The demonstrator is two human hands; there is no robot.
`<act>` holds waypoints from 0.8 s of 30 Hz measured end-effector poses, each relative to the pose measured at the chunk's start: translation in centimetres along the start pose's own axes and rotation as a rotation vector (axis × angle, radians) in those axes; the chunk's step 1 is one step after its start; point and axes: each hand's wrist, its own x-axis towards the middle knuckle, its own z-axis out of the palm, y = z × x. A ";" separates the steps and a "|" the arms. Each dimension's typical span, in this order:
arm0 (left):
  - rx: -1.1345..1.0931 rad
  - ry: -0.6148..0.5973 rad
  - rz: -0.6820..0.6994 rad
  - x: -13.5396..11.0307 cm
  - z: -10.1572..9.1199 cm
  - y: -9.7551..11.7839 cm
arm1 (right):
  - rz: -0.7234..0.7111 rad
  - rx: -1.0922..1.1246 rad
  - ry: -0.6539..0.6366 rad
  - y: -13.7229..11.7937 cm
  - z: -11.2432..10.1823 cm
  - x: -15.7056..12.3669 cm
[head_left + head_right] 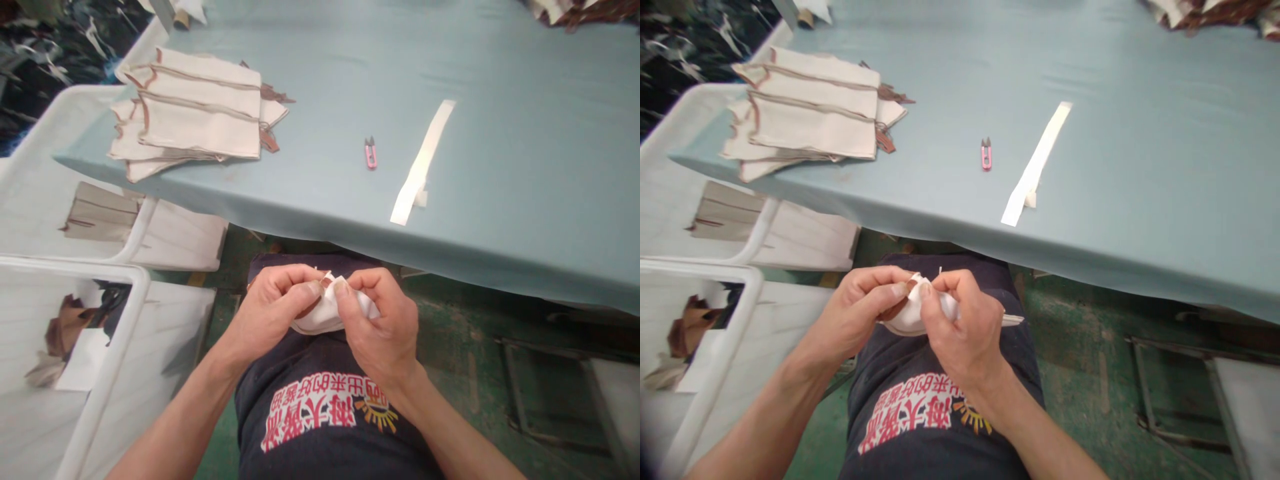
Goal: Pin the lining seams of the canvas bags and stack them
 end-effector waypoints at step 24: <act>-0.053 0.008 0.048 0.2 0.4 0.1 | -0.337 -0.273 0.097 1.2 0.0 0.0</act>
